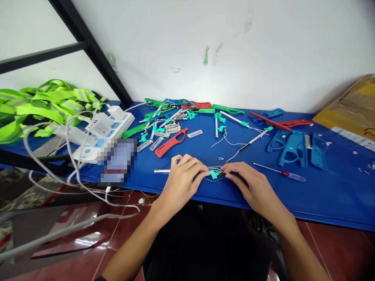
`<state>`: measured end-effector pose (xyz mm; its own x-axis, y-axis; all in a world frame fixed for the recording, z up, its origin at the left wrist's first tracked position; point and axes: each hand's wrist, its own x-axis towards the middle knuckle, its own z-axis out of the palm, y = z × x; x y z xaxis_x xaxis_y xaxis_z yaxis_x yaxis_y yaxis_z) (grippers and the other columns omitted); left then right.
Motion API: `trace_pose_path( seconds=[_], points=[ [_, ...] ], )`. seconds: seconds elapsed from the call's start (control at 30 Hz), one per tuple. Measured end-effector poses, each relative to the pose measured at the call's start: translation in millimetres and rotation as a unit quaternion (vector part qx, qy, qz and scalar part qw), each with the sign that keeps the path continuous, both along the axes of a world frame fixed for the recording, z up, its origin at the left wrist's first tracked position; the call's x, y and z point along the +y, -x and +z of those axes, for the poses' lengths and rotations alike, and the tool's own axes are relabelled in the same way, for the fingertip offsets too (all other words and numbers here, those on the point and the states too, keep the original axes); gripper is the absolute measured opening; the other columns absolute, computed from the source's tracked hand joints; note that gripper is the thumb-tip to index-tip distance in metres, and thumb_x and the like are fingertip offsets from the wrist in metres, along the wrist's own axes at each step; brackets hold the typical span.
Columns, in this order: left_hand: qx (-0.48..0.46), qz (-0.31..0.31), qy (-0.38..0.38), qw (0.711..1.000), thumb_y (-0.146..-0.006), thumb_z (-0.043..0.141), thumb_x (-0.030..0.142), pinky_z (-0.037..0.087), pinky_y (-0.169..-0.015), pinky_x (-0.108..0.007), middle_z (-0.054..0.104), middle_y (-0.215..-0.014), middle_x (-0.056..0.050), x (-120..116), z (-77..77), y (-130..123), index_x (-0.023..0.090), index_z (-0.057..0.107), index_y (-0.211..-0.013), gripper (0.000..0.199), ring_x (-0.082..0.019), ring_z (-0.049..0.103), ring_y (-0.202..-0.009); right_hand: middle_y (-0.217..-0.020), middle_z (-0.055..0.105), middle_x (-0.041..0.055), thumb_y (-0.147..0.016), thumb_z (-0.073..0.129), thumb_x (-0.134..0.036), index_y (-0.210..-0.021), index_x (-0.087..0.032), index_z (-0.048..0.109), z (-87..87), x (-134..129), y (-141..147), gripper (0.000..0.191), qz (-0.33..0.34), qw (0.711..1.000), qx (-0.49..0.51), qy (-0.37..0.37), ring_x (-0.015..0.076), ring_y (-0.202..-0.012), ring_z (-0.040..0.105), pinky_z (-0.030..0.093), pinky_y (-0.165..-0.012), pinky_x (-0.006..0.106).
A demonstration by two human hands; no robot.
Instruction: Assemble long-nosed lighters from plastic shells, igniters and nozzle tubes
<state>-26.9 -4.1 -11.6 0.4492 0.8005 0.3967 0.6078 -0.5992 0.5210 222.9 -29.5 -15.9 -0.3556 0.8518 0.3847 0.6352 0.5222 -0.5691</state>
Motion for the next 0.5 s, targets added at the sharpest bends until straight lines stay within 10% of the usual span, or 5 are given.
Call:
trace_pose_path(
  seconds=[0.5],
  points=[
    [0.034,0.0,-0.034,0.999,-0.111,0.064,0.028,0.035,-0.092,-0.042,0.077,-0.109,-0.004,-0.6,-0.1,-0.7,0.023,0.078,-0.106,0.016,-0.023,0.059,-0.101,-0.11,0.083,0.0052,-0.11,0.06,-0.023,-0.113,-0.025,0.073,3.8,1.1,1.5,0.014,0.015,1.0,-0.01,-0.025,0.023,-0.102,0.077,0.063,-0.093,0.041]
  ],
)
